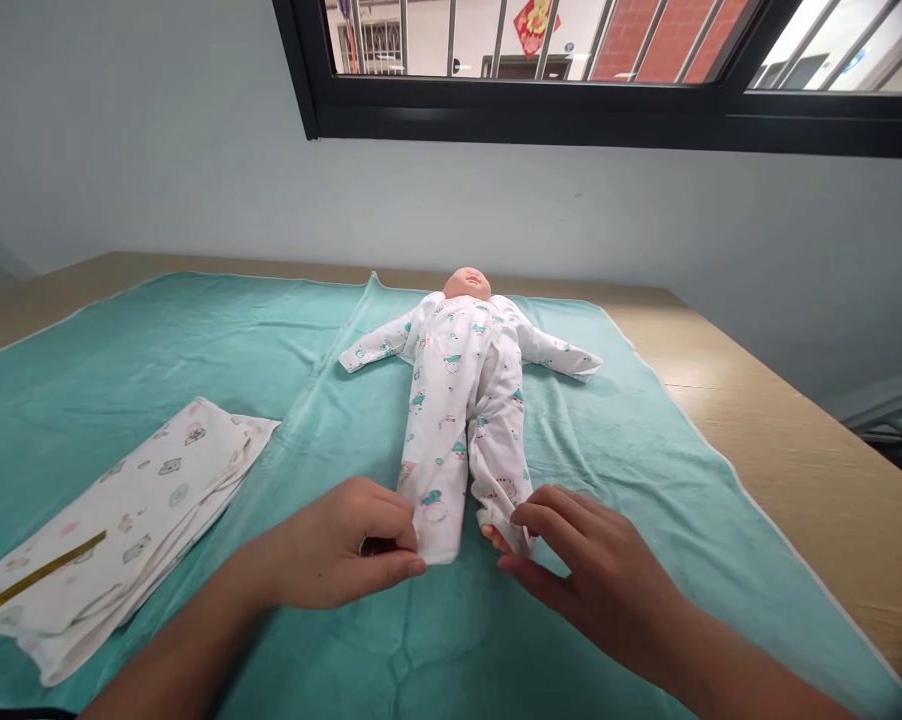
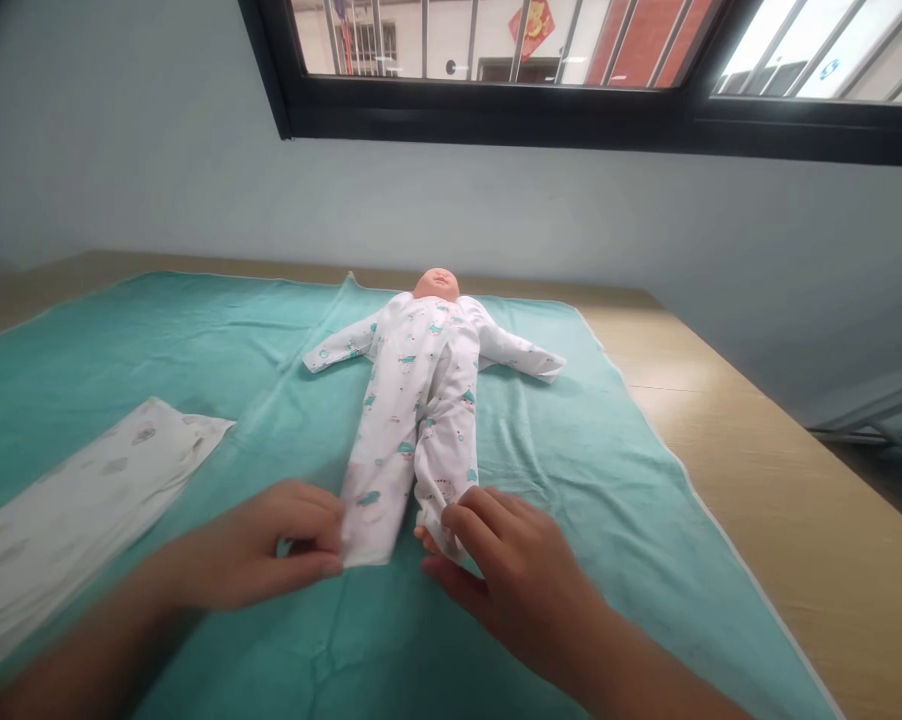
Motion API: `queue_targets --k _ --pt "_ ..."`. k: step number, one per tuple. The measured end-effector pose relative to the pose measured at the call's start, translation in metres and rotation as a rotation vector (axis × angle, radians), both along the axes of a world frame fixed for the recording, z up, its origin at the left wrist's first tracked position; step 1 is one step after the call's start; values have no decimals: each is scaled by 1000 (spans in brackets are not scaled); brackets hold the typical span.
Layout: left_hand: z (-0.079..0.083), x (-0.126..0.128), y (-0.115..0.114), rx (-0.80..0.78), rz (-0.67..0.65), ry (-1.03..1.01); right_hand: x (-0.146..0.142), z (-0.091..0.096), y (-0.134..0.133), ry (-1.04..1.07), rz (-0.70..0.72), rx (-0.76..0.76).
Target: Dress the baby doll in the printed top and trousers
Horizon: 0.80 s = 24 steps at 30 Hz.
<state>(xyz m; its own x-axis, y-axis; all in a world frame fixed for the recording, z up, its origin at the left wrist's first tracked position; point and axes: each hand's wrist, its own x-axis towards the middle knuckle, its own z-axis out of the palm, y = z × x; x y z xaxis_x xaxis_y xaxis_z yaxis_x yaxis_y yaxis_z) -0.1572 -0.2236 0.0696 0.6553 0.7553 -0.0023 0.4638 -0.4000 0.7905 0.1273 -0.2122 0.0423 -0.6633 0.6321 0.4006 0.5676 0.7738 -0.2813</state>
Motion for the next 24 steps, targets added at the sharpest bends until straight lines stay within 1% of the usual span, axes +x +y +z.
queue_targets --k 1,3,4,6,7,9,11,12,14,17,21,22,24 --pt "-2 -1 1 0 -13 14 2 -5 0 -30 -3 16" --pt "-7 4 2 68 31 5 5 -15 -1 -67 -28 55" --pt "-9 9 3 137 72 -7 6 -19 -1 -74 -52 76" --pt "-12 25 4 325 152 -1 6 -26 -2 -85 -97 97" --pt "-13 34 4 426 176 34 6 -27 -3 -88 -113 93" --pt "-16 51 7 588 181 165 7 -27 -4 -91 -129 53" --pt "-19 63 10 665 155 309 8 -24 -5 -67 -129 -3" --pt "-22 68 12 682 141 354 8 -22 -6 -41 -128 -22" --pt "-26 73 14 711 130 370 8 -18 -5 22 -120 -31" --pt "-27 75 11 723 143 276 10 -13 -4 106 -97 -7" --pt "-17 74 -3 646 238 117 18 -9 -4 144 -54 64" --pt "-15 73 -7 624 239 93 22 -9 -5 134 -30 90" --pt "-11 72 -12 588 189 61 29 -10 -8 76 33 145"
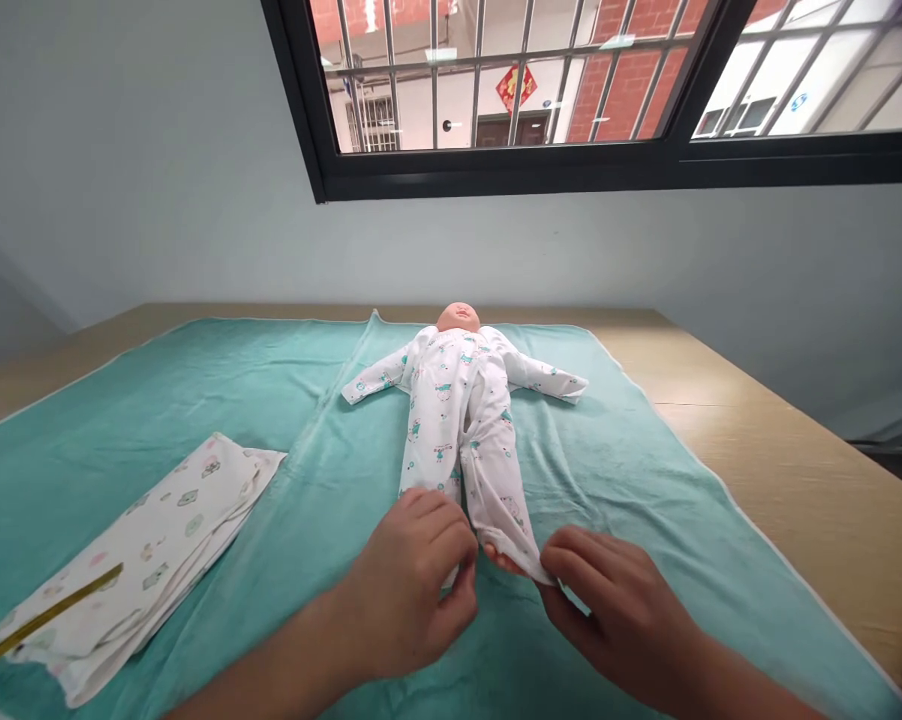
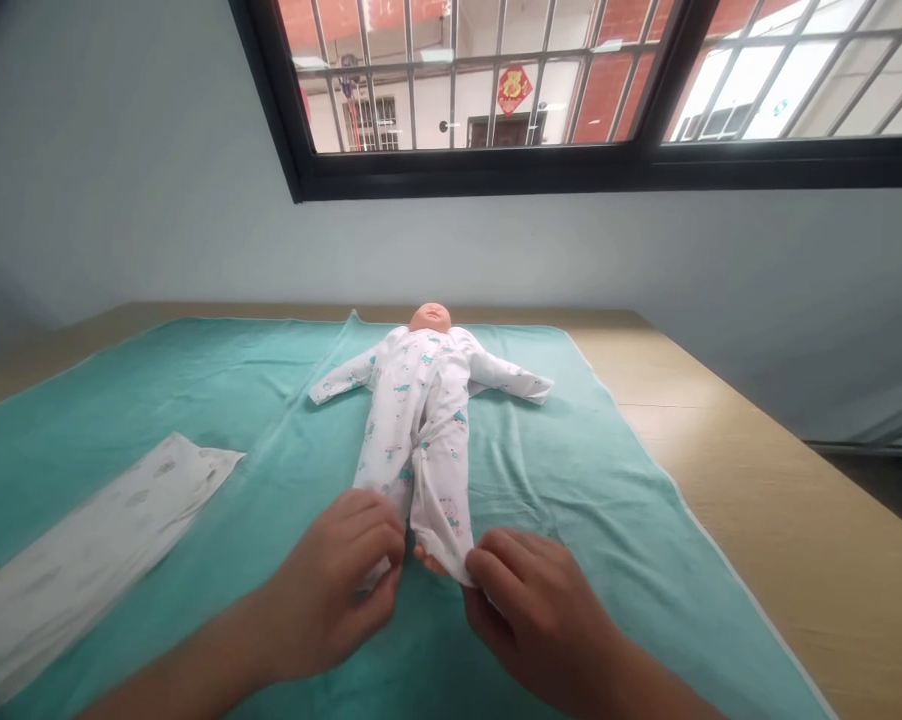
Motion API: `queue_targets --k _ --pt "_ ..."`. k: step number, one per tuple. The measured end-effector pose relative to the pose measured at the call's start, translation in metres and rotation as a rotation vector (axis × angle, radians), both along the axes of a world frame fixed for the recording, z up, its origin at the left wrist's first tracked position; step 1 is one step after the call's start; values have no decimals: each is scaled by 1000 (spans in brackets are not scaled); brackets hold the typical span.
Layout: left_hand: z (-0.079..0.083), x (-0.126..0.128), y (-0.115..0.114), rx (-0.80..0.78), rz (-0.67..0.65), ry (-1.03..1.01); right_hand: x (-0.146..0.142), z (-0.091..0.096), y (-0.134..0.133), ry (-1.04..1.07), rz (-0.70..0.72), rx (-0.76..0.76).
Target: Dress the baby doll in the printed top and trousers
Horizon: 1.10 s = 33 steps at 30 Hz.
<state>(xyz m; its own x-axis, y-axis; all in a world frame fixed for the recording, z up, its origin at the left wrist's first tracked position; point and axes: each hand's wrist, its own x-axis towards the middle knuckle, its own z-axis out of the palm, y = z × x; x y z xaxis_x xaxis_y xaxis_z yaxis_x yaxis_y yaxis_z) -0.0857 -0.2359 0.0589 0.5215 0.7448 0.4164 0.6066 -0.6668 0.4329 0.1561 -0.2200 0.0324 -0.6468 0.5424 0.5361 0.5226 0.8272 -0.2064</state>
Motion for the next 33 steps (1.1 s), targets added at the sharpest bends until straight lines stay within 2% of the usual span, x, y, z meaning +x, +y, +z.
queue_targets --k 3,6,10,12,14,18,22,25,28,33 --pt "1 -2 1 -26 -61 -23 7 -6 -5 -148 81 113" --pt "0 0 8 -31 -1 -27 7 -8 -7 -247 135 208" --pt "-1 11 19 7 42 55 -1 4 -6 -252 147 259" --pt "2 17 29 23 115 53 -7 12 -6 -230 139 290" --pt "6 21 46 40 242 57 -13 16 -6 -224 151 300" --pt "17 24 99 70 503 205 -20 4 -5 -253 203 260" --pt "19 21 142 97 691 348 -20 -11 -4 -292 210 133" --pt "15 12 154 68 681 366 -16 -17 -3 -245 170 77" --pt "8 -3 158 15 655 277 -13 -19 -2 -171 125 79" --pt "-6 -29 163 -93 779 44 -12 -15 -2 -190 214 29"
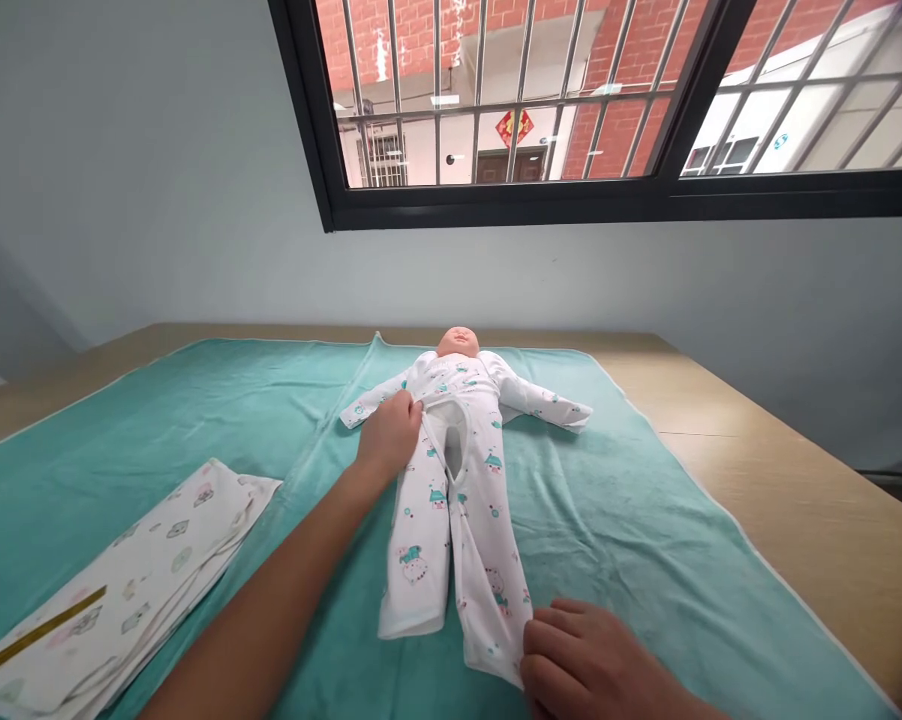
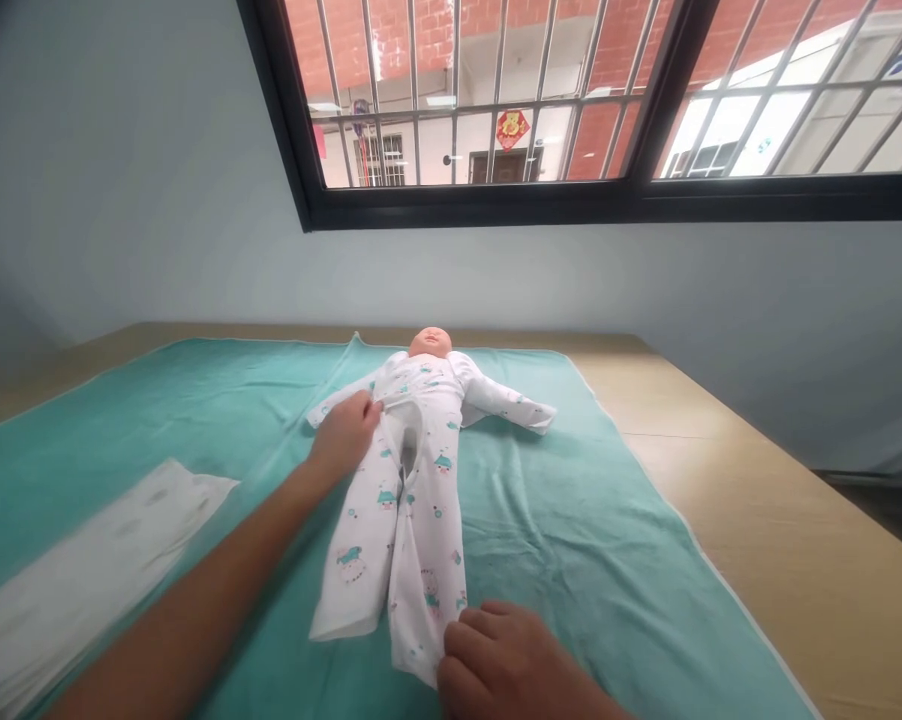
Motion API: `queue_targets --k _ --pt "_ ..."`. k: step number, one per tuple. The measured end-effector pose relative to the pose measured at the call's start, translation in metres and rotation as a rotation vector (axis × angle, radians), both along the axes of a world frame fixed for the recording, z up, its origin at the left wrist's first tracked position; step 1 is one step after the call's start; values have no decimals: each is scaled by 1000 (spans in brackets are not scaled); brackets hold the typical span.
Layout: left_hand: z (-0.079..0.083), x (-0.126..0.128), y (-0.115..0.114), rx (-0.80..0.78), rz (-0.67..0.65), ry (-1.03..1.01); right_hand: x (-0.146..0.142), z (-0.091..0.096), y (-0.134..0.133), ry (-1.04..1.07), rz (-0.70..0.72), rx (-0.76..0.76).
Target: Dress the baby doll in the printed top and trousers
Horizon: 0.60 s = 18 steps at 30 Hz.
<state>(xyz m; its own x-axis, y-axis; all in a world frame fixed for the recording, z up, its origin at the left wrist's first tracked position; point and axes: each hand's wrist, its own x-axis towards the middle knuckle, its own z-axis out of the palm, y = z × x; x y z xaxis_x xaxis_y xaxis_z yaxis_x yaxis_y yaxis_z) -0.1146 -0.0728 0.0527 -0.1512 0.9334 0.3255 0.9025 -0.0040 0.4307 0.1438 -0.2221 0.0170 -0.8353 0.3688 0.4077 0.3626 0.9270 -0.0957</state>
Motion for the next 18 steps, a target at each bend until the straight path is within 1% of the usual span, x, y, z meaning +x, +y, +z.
queue_targets --k 2,4,5,7,9,10,12,14,15,17,18 --pt "-4 -5 3 4 -8 -104 -1 4 0 -54 26 -90" --pt "-5 -6 6 18 -34 -253 0 9 3 -83 31 -202" --pt "-5 -6 9 31 -41 -332 1 12 8 -61 26 -255" --pt "-5 -5 18 68 -32 -454 6 22 27 67 -26 -358" --pt "-7 -4 29 97 -23 -514 10 35 61 262 -151 -453" --pt "-9 -3 35 104 -19 -531 9 43 83 341 -227 -490" --pt "-12 -2 50 109 -5 -543 3 59 134 432 -386 -566" --pt "-13 -1 65 125 16 -514 -11 71 187 449 -481 -608" --pt "-11 -1 73 131 7 -481 -20 74 211 429 -507 -590" --pt "-6 -2 88 120 -60 -411 -37 76 250 366 -528 -541" --pt "-3 -3 95 105 -104 -389 -44 74 264 308 -544 -526"
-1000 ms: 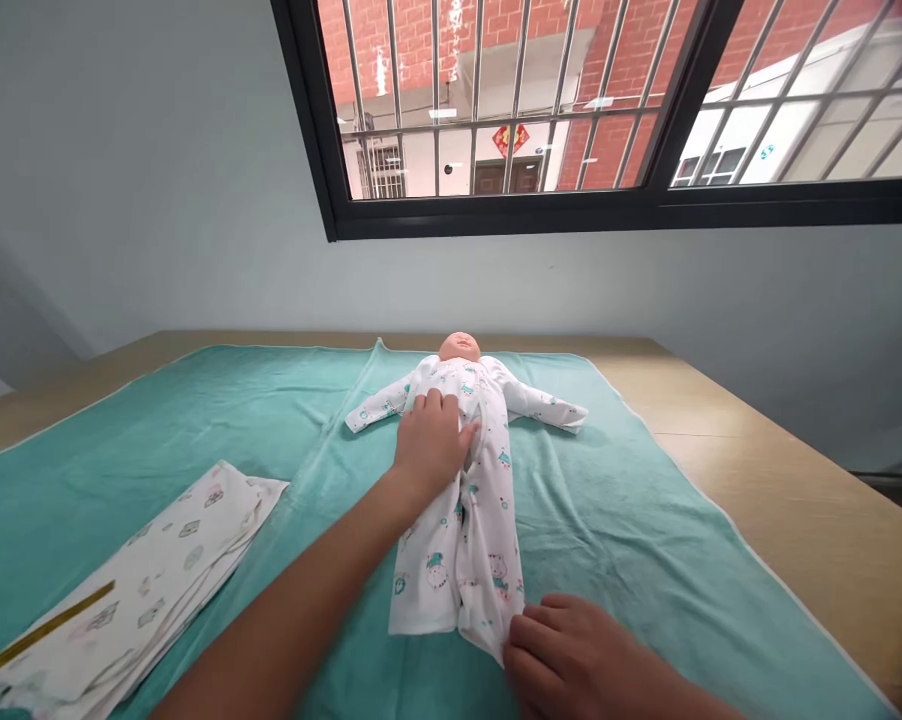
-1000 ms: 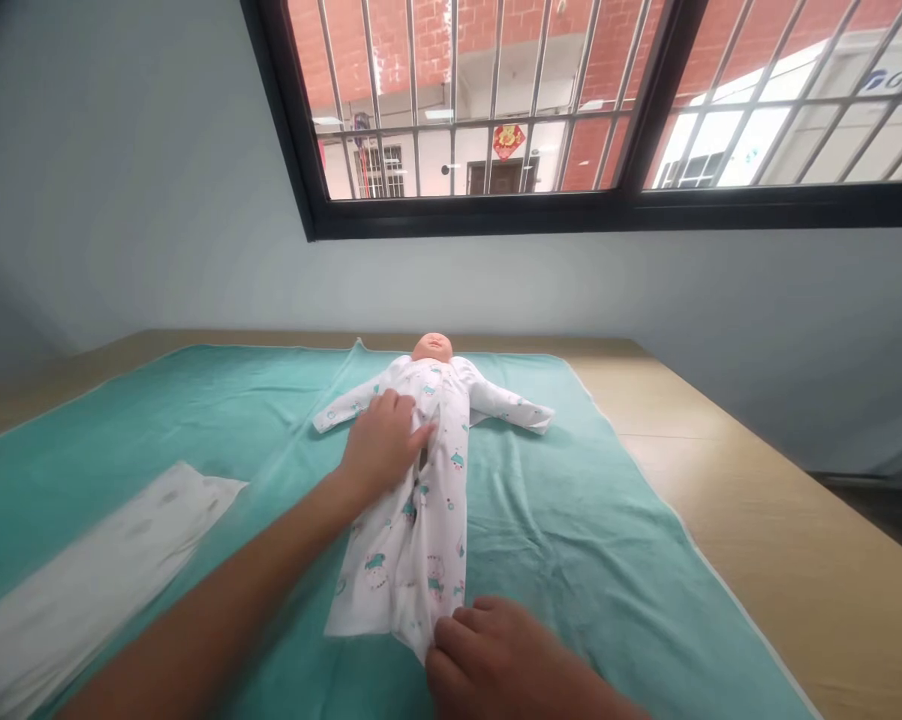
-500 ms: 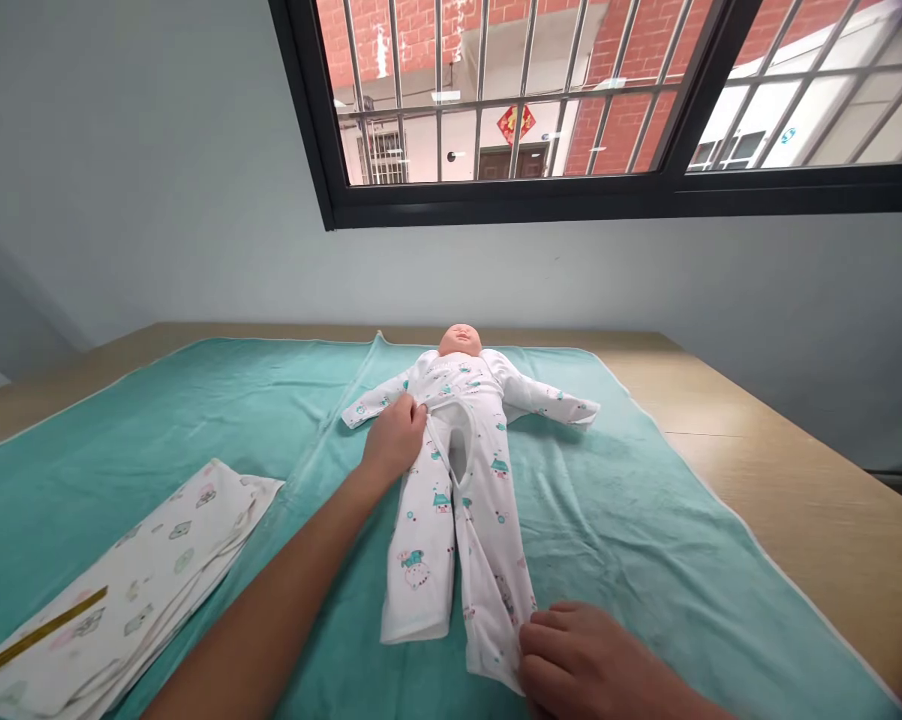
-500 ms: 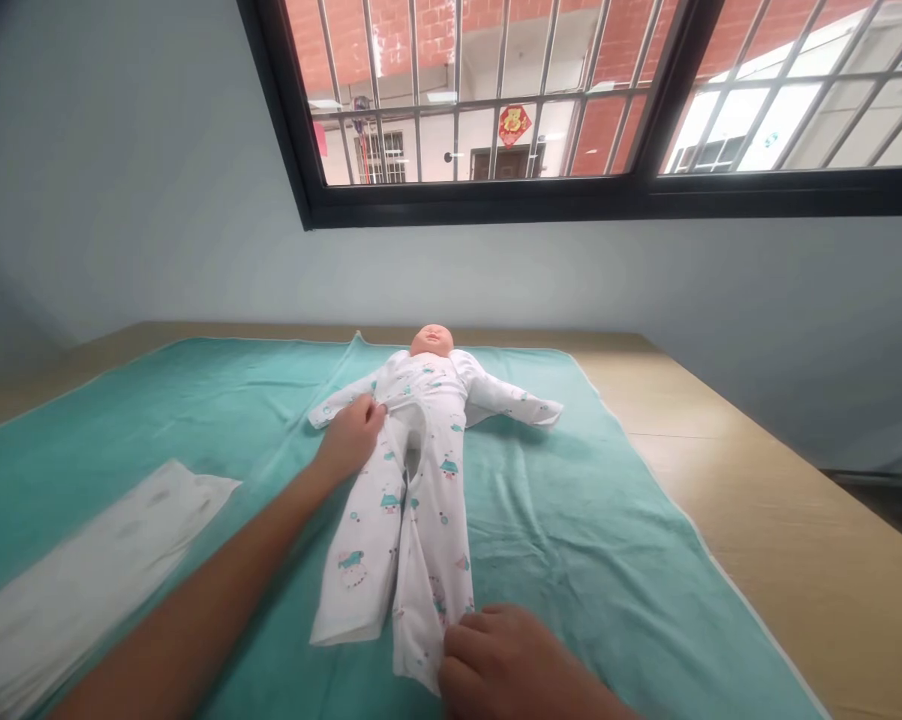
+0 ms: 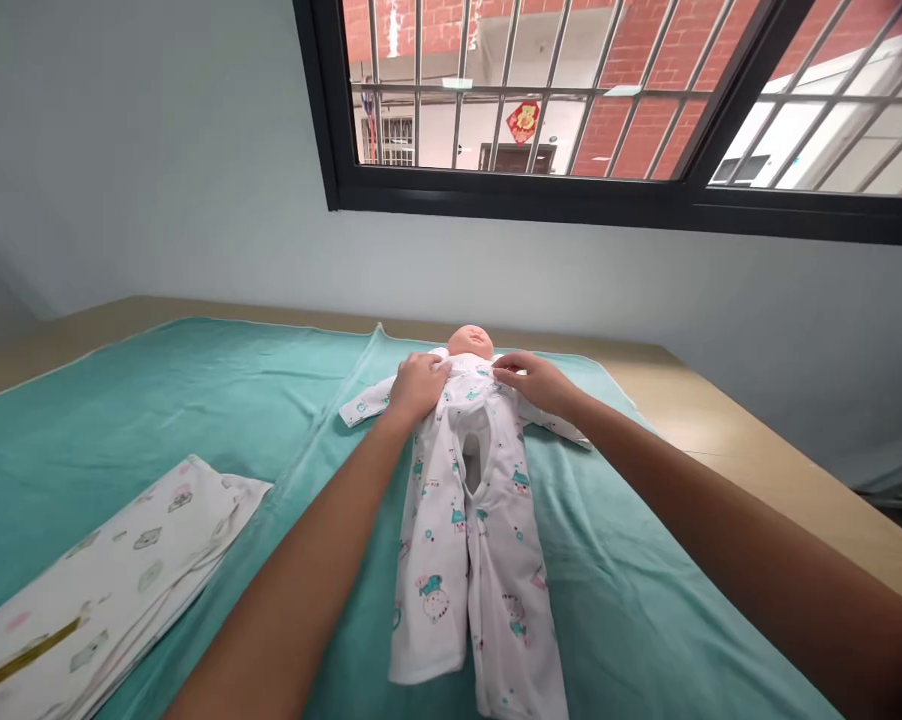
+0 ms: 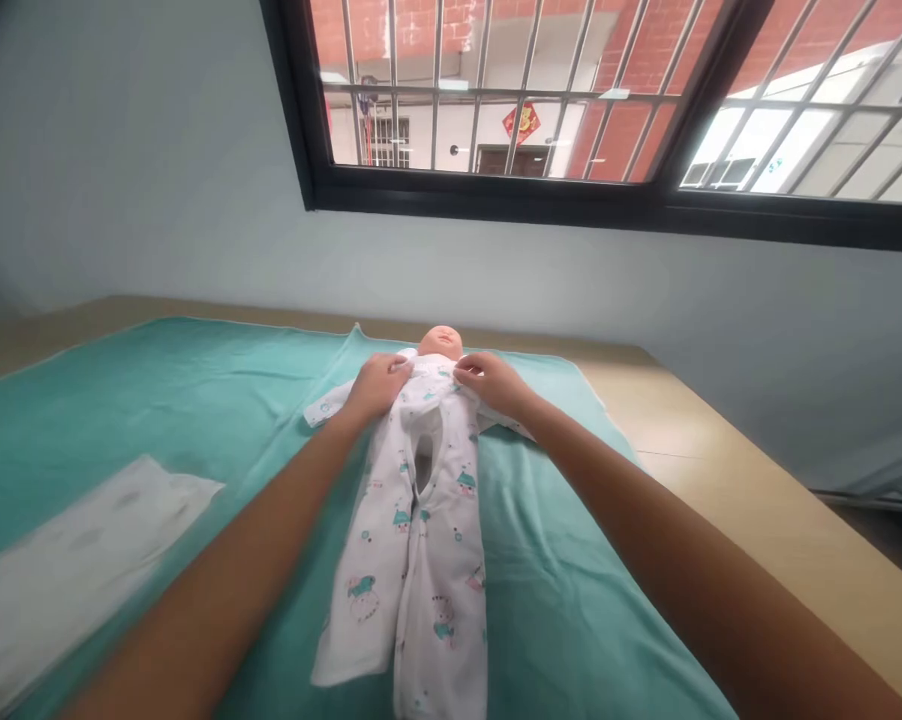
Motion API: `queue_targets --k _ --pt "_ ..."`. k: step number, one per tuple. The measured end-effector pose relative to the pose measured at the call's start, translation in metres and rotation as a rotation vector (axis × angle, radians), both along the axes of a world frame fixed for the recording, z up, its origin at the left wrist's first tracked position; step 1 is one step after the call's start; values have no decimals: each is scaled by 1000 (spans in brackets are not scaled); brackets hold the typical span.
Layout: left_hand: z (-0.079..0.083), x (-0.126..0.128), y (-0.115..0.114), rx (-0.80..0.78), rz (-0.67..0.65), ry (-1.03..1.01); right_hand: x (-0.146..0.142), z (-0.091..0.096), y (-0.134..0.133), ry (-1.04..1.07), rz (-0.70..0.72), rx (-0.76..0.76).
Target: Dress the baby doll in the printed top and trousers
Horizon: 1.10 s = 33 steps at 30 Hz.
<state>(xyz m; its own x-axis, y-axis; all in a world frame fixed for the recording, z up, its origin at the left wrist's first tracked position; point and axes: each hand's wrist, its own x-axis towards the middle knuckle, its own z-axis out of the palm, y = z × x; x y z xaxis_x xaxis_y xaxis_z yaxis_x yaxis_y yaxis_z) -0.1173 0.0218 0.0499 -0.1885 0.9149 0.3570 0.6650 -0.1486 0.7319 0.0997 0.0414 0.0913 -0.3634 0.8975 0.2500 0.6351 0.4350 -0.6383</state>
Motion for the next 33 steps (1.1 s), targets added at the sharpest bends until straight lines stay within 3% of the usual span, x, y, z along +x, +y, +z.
queue_targets --k 4,10,13,17,23,28,33 --pt "12 -7 16 -54 -118 0 -7 -12 26 -78 11 21" --pt "26 -19 10 -236 -363 -4 -2 -18 39 20 163 8" --pt "26 -19 11 -197 -278 63 -9 -13 44 -68 95 53" --pt "13 -19 21 -122 -96 37 -20 -6 47 -213 30 140" --pt "-1 -22 28 -91 -33 -23 -41 3 36 -399 5 214" --pt "-7 -13 25 1 10 41 -50 -4 12 -334 -66 303" --pt "-8 -6 23 222 -43 98 -56 -19 -42 -388 203 399"
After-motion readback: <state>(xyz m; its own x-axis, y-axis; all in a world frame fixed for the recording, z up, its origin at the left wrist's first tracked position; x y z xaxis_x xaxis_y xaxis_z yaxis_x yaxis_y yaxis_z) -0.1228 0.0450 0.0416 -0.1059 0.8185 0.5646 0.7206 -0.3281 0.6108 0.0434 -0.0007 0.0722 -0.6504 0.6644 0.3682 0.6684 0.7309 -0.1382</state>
